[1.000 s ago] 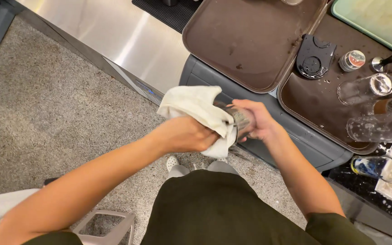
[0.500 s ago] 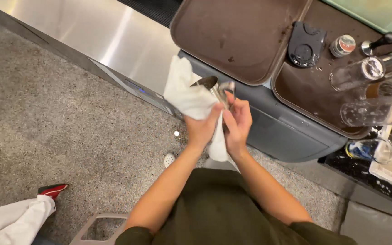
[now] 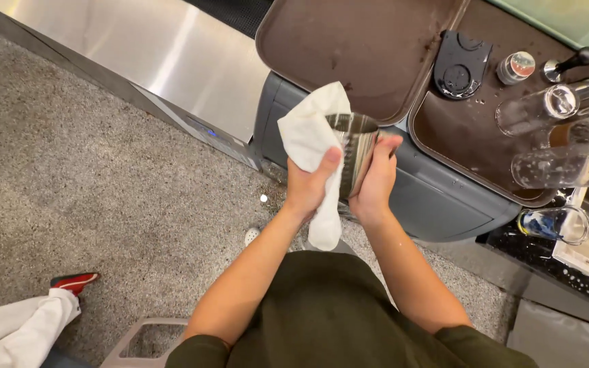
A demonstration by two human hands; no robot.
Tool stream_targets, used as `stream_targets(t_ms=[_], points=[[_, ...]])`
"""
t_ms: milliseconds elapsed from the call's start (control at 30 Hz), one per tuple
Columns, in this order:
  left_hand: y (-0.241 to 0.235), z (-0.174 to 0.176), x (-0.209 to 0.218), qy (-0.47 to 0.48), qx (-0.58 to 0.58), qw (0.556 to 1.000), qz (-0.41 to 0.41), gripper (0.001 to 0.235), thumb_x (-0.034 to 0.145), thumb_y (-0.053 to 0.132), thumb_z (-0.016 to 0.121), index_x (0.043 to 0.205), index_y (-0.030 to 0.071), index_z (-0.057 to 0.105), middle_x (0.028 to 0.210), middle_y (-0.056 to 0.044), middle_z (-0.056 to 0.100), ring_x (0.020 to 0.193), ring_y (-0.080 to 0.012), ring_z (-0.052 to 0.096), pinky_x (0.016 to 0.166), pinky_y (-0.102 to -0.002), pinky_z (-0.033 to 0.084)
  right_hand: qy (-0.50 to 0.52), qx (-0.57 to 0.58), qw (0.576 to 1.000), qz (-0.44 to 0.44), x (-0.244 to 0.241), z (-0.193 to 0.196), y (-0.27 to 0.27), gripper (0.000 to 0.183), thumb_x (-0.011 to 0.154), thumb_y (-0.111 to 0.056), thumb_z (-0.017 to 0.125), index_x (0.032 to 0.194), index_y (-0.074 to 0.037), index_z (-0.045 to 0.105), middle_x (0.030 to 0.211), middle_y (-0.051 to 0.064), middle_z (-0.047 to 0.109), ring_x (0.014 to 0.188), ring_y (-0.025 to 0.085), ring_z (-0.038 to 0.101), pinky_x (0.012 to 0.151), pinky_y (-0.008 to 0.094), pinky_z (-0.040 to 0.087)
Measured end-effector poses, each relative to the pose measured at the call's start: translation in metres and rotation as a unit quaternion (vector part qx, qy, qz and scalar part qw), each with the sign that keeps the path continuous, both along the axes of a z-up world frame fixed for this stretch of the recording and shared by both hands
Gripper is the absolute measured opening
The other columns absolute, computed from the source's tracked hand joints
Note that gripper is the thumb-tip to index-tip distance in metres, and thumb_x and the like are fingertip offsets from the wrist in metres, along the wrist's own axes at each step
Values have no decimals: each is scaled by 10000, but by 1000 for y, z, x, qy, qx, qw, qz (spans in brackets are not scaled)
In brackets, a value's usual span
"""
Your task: Cleaning and drying glassware and then rinsing a metal drain grate in a sink.
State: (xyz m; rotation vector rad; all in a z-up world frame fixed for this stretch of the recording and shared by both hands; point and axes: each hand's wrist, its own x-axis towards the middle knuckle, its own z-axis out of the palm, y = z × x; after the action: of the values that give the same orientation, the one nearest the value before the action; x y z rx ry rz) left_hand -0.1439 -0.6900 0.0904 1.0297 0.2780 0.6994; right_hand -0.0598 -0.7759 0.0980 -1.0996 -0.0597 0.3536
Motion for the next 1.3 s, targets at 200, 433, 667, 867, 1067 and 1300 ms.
stream_targets(t_ms=[200, 433, 667, 867, 1067, 1300], points=[[2, -11, 6, -14, -207, 978, 2, 601, 984, 318, 686, 1446, 3, 466, 1353, -125, 590, 1205, -209, 605, 1038, -369, 492, 13, 31, 999, 31, 9, -3, 23, 625, 1032, -641, 400, 1188, -55, 552, 1105, 61, 658, 1023, 161, 647, 941, 338, 551], [36, 47, 18, -198, -308, 930, 19, 610, 1021, 447, 517, 1465, 32, 478, 1433, -120, 582, 1289, -232, 601, 1127, -371, 490, 67, 24, 996, -48, -1, -68, 46, 509, 1029, -505, 404, 1347, -114, 475, 1280, 52, 634, 1161, 171, 652, 1025, 342, 531], [52, 44, 32, -47, -237, 960, 140, 549, 991, 454, 670, 1247, -28, 613, 1118, -127, 683, 968, -196, 686, 840, -356, 579, 126, 35, 990, 51, -14, -48, 46, 419, 1081, -313, 431, 1372, -33, 544, 1326, 136, 649, 1186, 258, 656, 1023, 432, 559], [83, 35, 32, 19, -110, 973, 204, 522, 966, 457, 720, 1057, -57, 710, 961, -91, 734, 839, -147, 697, 725, -302, 569, 301, 211, 914, 170, -22, -31, 46, 509, 1034, -455, 421, 1360, -80, 535, 1315, 116, 637, 1177, 260, 650, 1023, 430, 542], [93, 77, -38, 104, 188, 977, 3, 613, 819, 373, 866, 1234, -27, 659, 1170, -140, 712, 1072, -191, 675, 905, -345, 554, 132, 24, 983, 124, -21, -49, 58, 487, 1045, -380, 483, 1431, -82, 490, 1381, 100, 610, 1236, 238, 631, 1035, 432, 546], [146, 62, -82, 87, 242, 965, -53, 890, 676, 209, 949, 1431, 25, 516, 1326, -116, 657, 1248, -195, 637, 1075, -362, 534, -8, -71, 989, 131, -62, -38, 104, 399, 1035, -175, 556, 1409, -50, 491, 1371, 113, 604, 1221, 244, 632, 1001, 435, 565]])
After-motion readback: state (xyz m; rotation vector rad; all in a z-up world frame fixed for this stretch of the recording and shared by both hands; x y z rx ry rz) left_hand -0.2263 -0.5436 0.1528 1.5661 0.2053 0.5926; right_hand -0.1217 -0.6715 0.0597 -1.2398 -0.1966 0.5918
